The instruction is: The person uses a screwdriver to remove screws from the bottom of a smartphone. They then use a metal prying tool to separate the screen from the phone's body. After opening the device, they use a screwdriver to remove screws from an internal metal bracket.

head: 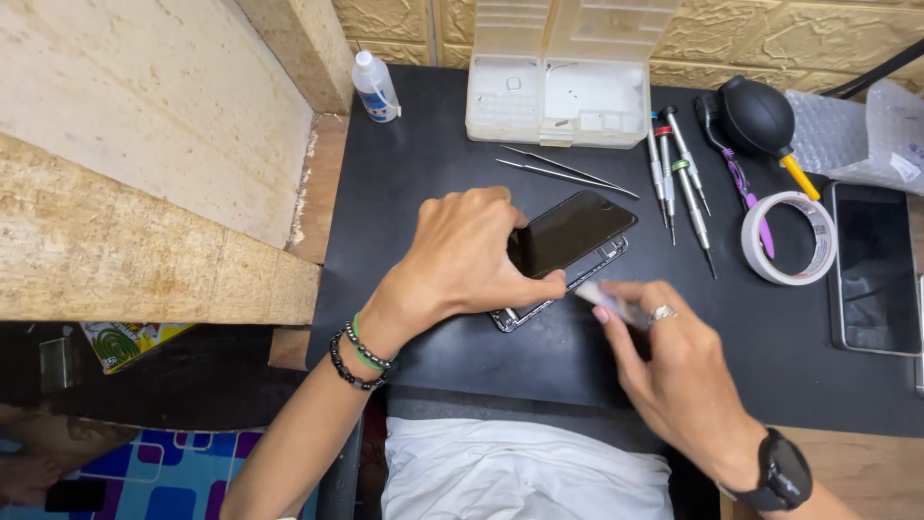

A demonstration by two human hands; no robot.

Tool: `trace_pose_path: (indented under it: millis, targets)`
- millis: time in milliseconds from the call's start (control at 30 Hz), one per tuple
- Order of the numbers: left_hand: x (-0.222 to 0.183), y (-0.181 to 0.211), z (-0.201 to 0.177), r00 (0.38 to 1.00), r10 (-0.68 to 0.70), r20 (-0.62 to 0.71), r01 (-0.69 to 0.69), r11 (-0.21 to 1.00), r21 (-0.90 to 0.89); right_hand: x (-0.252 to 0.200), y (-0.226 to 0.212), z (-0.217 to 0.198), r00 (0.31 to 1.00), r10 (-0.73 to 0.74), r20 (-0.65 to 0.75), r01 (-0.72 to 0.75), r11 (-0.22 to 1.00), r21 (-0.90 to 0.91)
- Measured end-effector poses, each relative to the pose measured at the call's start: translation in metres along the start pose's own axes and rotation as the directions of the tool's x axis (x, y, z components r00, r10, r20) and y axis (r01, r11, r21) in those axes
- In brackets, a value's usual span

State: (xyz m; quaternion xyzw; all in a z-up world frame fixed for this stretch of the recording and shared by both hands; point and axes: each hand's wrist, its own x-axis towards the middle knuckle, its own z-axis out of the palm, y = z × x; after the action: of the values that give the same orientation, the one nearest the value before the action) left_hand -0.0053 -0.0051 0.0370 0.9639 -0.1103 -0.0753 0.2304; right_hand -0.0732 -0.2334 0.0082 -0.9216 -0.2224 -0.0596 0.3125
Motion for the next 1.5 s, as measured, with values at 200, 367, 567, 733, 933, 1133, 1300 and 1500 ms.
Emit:
trace_pose_path:
  millis: [200, 367, 567, 733, 933, 1133, 1300, 1500]
  targets:
    - [0.001, -0.003, -0.008, 0.999, -0.023, 0.045, 0.026, 0.997, -0.071, 0.027, 0.035, -0.015, 0.997, -0.016, -0.072, 0.006, 0.991, -0.137]
    - [0.004, 0.0, -0.023, 0.992, -0.042, 0.12, 0.053, 0.994, -0.092, 0.068, 0.054, -0.021, 0.991, -0.132, -0.018, 0.131, 0.99, -0.061]
    - [0.007, -0.009, -0.028, 0.986, -0.009, 0.164, 0.035, 0.988, -0.153, 0.103, 0.054, -0.025, 0.975, -0.204, 0.092, 0.199, 0.978, 0.053]
    - [-0.004, -0.012, -0.029, 0.986, -0.043, 0.159, 0.076, 0.976, -0.205, 0.116, 0.058, -0.023, 0.957, -0.277, 0.082, 0.269, 0.958, 0.102]
    - [-0.048, -0.02, 0.007, 0.975, -0.04, -0.217, -0.032, 0.948, -0.316, 0.127, 0.063, -0.021, 0.958, -0.268, 0.106, 0.256, 0.96, 0.114]
    - [-0.062, -0.031, 0.041, 0.936, 0.003, -0.352, -0.063, 0.985, -0.159, 0.131, 0.061, -0.018, 0.962, -0.249, 0.116, 0.234, 0.964, 0.125]
    - [-0.06, -0.035, 0.03, 0.972, 0.035, -0.232, -0.08, 0.979, -0.187, 0.136, 0.056, -0.017, 0.966, -0.227, 0.121, 0.207, 0.966, 0.155]
    - [-0.061, -0.021, 0.029, 0.967, 0.014, -0.254, -0.038, 0.995, -0.088, 0.138, 0.055, -0.02, 0.974, -0.159, 0.164, 0.136, 0.981, 0.14]
